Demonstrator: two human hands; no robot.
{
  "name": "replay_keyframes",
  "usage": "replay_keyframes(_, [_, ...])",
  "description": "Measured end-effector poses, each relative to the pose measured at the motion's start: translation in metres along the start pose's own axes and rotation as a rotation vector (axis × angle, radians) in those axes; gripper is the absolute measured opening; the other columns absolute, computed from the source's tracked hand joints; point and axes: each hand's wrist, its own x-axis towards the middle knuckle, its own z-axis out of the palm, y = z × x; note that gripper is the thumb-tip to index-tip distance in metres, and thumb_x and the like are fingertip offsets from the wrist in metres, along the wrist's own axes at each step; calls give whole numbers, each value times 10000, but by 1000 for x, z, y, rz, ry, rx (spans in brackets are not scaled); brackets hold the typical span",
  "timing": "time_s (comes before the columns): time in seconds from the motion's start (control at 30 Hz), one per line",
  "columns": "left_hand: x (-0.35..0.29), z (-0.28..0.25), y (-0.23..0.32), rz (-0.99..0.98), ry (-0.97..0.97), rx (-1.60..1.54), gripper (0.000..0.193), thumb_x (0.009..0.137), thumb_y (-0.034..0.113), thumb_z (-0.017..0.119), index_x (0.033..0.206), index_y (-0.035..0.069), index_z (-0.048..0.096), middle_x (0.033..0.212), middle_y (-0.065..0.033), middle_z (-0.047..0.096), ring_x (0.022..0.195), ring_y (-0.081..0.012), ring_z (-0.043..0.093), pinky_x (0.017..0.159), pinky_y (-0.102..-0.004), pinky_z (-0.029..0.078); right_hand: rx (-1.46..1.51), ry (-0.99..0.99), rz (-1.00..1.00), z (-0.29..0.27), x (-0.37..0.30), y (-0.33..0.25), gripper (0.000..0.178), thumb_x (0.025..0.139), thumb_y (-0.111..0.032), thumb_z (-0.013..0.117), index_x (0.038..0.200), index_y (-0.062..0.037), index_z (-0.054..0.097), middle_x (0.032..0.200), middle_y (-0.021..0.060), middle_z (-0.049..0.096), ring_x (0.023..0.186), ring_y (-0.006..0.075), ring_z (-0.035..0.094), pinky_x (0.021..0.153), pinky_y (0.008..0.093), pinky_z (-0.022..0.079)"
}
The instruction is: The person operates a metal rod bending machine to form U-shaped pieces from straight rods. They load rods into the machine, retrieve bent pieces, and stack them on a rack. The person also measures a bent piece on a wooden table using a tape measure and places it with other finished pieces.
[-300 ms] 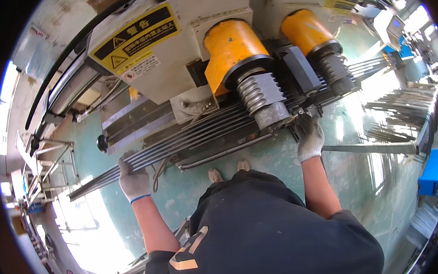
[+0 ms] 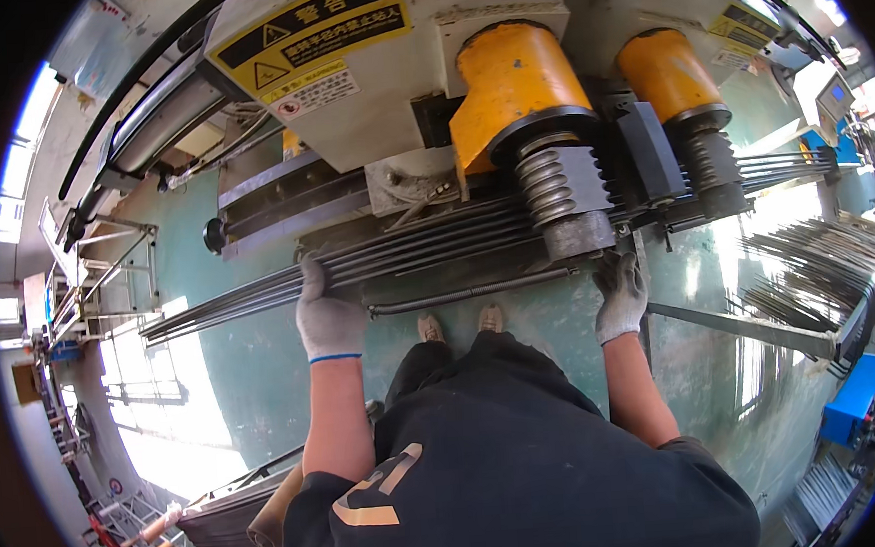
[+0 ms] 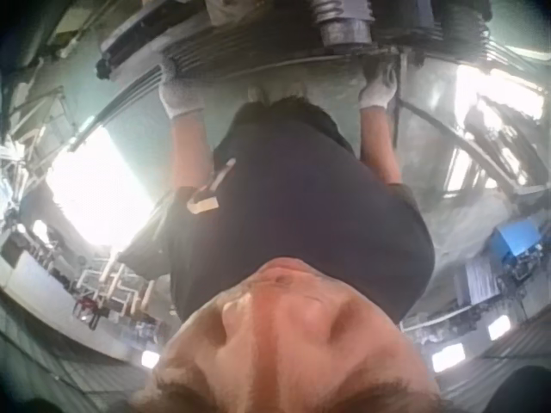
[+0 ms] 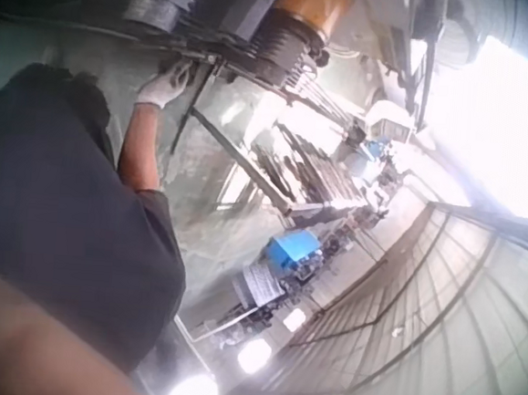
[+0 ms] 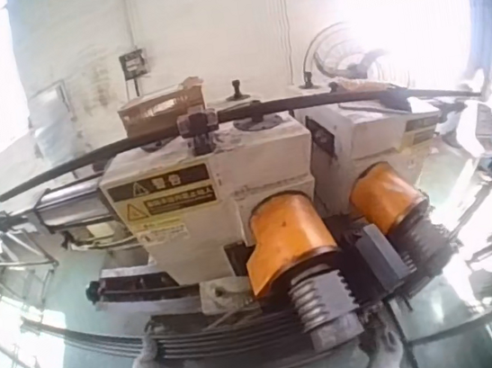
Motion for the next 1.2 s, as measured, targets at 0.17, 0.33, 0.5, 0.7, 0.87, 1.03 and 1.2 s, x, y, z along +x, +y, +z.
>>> replay_keyframes(0.17, [-5,-6,19,-141,-67,-86,416,1164,301,650,1469,19,670,1489,-175,721,1426,-391,644,1294,-571,449,-61,-23,30,-2,-6,26,485,1174,-457,674,1433,-48,712,1290,82,800,1096,202,775,949,382,606])
replay_keyframes(0.33, [-1,-40,98,10,-97,-120,365,1168,272,613,1403,-1,674,1415,-191,732,1344,-412,673,1226,-578,506,-43,-43,138,-7,-40,56,351,1167,-403,692,1271,-81,785,1084,61,807,885,183,756,755,350,601])
replay_keyframes(0.5, [26,-113,239,248,97,-187,279,1165,216,580,1293,-17,664,1294,-200,725,1247,-428,685,1189,-589,538,-103,-62,238,-38,-60,134,257,1159,-335,710,985,-148,742,827,12,720,626,148,623,526,304,408])
replay_keyframes(0.7, [44,-214,412,431,203,-184,233,1205,186,507,1325,16,612,1280,-199,710,1192,-415,697,1139,-594,572,-395,-69,288,-12,-128,199,292,1126,-337,757,970,-91,732,810,19,708,628,125,606,522,296,396])
replay_keyframes(0.87, [46,-275,493,520,242,0,211,1216,162,477,1358,23,551,1334,-214,671,1203,-423,690,1108,-608,586,-524,-63,250,19,-176,210,267,1119,-328,770,1010,-85,758,862,27,745,683,138,657,557,315,451])
replay_keyframes(1.03, [35,-256,493,501,201,224,452,1217,224,516,1626,47,442,1540,-246,627,1339,-429,650,1157,-613,557,-509,-20,234,23,-184,205,265,1118,-325,772,1015,-81,762,865,26,747,678,128,650,555,304,445])
replay_keyframes(1.2, [13,-269,494,378,95,383,614,1202,429,574,1752,204,422,1627,-178,623,1472,-393,608,1197,-622,538,-459,27,226,17,-178,194,255,1115,-304,769,1036,-62,771,869,28,747,685,105,638,563,283,441])
